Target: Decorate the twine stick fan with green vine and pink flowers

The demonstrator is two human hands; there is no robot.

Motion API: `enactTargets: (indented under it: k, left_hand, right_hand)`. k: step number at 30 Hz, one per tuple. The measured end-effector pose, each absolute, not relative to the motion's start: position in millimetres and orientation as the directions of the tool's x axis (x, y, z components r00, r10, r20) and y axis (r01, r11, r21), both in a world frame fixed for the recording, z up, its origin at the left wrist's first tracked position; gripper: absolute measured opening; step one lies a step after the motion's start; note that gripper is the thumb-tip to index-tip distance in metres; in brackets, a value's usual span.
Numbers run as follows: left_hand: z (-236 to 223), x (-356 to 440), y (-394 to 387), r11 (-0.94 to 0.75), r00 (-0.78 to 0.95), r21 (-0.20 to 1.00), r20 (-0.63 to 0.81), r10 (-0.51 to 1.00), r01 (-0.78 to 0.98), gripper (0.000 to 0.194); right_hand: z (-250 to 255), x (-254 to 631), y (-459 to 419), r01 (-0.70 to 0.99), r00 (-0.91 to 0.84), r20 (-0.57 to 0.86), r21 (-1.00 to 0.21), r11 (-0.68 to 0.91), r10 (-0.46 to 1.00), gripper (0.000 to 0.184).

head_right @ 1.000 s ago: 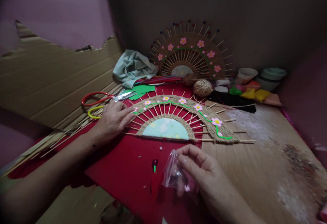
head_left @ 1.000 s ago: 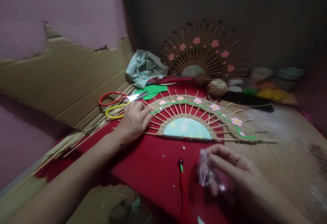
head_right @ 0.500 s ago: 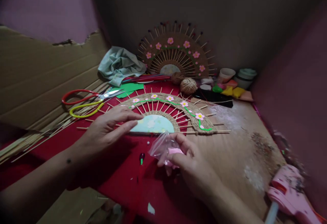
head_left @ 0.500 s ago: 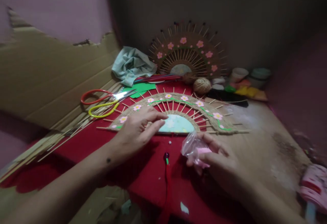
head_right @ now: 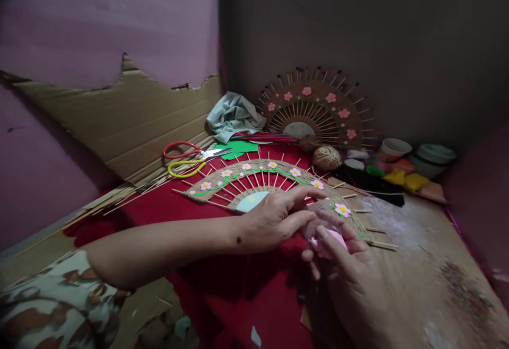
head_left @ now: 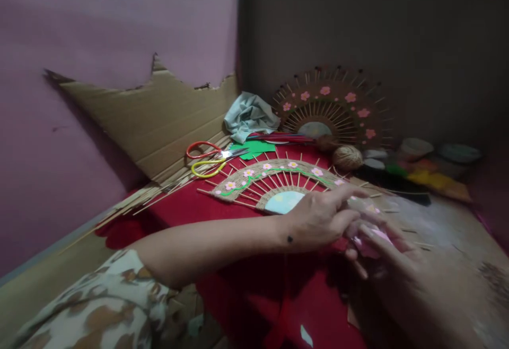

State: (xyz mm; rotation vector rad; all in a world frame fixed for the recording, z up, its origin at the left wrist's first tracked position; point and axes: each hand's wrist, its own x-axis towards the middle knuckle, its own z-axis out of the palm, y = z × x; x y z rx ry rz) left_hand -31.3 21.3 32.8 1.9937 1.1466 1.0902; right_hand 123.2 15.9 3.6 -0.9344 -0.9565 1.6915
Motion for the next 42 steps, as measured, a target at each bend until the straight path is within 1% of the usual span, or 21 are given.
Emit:
enactTargets:
  k: [2,4,6,8,10,14,17,19,21,23,26,29,31,34,36,38,40,42]
  left_hand:
    - [25,-31,22,-0.509,0.269,0.783,0.435,0.859,0.357,0.035]
    - [17,-33,21,-0.563,0.266,0.753,0.497,0.826,0.34,0.031]
    - [11,-36,20,-0.571,0.271,0.747,0.503,0.821,0.34,0.021]
    - [7,-39,19,-0.521,0.249,0.783,0.459,0.853,0.339,0.015]
    - [6,-40,18,-0.463,0.225,0.826,0.408,0.885,0.321,0.015]
    - [4,-41,18,-0.351,0.217,0.915,0.307,0.927,0.202,0.017]
    - [2,-42,19,-0.238,0.272,0.967,0.205,0.94,0.095,0.015]
    - [1,-43,21,-0.171,0.344,0.983,0.139,0.929,0.065,0.013]
    - [2,-44,23,-0.133,0.385,0.988,0.095,0.918,0.074,0.013]
    - [7,-46,24,-0.141,0.401,0.982,0.08,0.912,0.125,0.013]
    - [15,-50,25,-0.121,0.404,0.982,0.052,0.913,0.146,0.016]
    - [19,-58,29,-0.116,0.376,0.982,0.052,0.925,0.149,0.02]
    - [17,-64,31,-0.061,0.36,0.988,0.006,0.933,0.142,0.02]
    - [13,-69,33,0.011,0.318,0.989,-0.059,0.946,0.149,0.022]
    - [11,-71,32,-0.013,0.312,0.978,-0.054,0.949,0.209,0.025]
    - [10,-71,32,-0.075,0.325,0.962,-0.015,0.946,0.262,0.032]
    - [9,-72,32,-0.092,0.323,0.964,0.007,0.946,0.248,0.038]
    - [7,-72,32,-0.045,0.306,0.98,-0.017,0.952,0.195,0.04]
  right_hand:
    - [1,123,16,-0.357,-0.244,-0.142,-0.907,-0.225,0.959,0.038]
    - [-3,121,15,-0.359,-0.211,-0.115,-0.914,-0.186,0.971,0.042]
    - [-7,118,13,-0.36,-0.182,-0.109,-0.918,-0.169,0.977,0.045]
    - [-9,115,11,-0.346,-0.186,-0.129,-0.919,-0.187,0.974,0.048]
    - [-11,114,11,-0.338,-0.196,-0.133,-0.921,-0.194,0.972,0.048]
    - [-12,112,13,-0.348,-0.191,-0.074,-0.927,-0.138,0.979,0.039]
    - [-14,108,15,-0.327,-0.233,-0.078,-0.932,-0.153,0.969,0.036]
    - [-16,106,16,-0.348,-0.229,-0.075,-0.925,-0.154,0.97,0.034]
    - [-17,104,18,-0.366,-0.237,-0.06,-0.919,-0.146,0.97,0.034]
    - [-17,103,19,-0.377,-0.251,-0.055,-0.914,-0.15,0.966,0.033]
    - [-16,103,17,-0.41,-0.278,-0.093,-0.888,-0.206,0.956,0.03]
    - [-14,102,15,-0.444,-0.323,-0.131,-0.854,-0.272,0.937,0.029]
    - [-14,102,15,-0.444,-0.341,-0.144,-0.846,-0.294,0.929,0.026]
    - [-15,103,18,-0.451,-0.322,-0.147,-0.845,-0.288,0.935,0.024]
    - [-16,104,20,-0.456,-0.308,-0.148,-0.844,-0.282,0.94,0.025]
    - [-18,104,20,-0.447,-0.31,-0.17,-0.842,-0.301,0.935,0.027]
    - [-18,104,20,-0.44,-0.317,-0.198,-0.836,-0.329,0.928,0.029]
    - [-17,103,18,-0.441,-0.313,-0.221,-0.828,-0.347,0.924,0.03]
